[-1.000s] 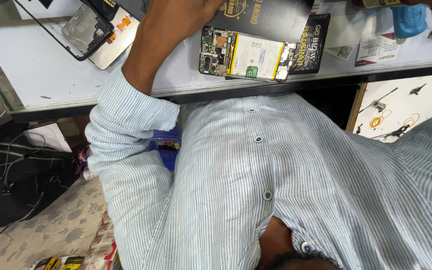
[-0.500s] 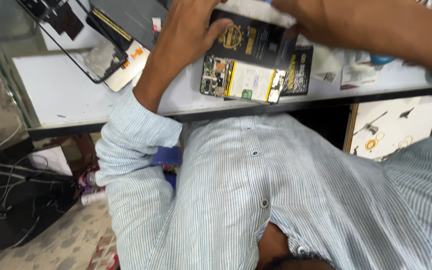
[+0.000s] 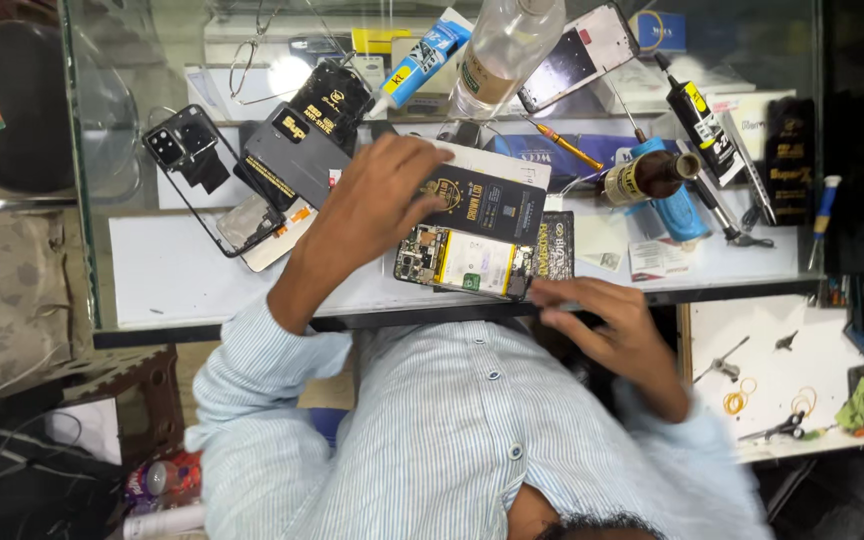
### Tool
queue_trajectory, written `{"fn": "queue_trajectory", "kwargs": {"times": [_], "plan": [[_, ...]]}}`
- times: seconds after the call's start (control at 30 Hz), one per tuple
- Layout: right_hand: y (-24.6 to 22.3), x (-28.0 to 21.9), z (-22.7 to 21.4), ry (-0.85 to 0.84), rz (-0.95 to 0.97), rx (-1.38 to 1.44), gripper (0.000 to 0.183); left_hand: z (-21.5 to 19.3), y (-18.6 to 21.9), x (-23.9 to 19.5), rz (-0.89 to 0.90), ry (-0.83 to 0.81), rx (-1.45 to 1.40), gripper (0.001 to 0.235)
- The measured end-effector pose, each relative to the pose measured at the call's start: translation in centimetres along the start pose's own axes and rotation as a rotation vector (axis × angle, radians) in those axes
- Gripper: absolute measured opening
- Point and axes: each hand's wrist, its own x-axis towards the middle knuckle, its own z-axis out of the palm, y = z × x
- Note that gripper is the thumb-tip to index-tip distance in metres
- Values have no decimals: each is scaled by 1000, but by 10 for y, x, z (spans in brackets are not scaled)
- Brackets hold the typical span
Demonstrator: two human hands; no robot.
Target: The person removes the back cover of a smartphone, disconnects the battery connector, and places a new battery into the phone. They then align and press the back cover onto the phone chassis.
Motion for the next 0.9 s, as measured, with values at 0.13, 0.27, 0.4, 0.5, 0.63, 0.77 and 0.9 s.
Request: {"fn": "queue_trajectory", "kwargs": {"times": [0.13,0.27,0.4,0.5,0.63,0.77,0.9], "plan": [[48,-9,61,573,36,15,20,-7,25,-23,-15,-99,25,45],[82,-17,96,759,25,-146,21,-1,38,-50,-61,-88,10,44],[84,-14,96,773,-40,-300,24,25,50,-70,-210,168,43,42],[79,-14,91,745,-41,-325,31,54,53,-86,-360,363,34,41],[79,-22,88,646,11,-303,47,88,52,-106,-527,513,-45,37],[87,-20,86,620,26,-254,53,106,52,-115,-588,580,-144,46],[94,-25,92,580,49,-283,53,116,47,-128,-534,527,-82,61]]}}
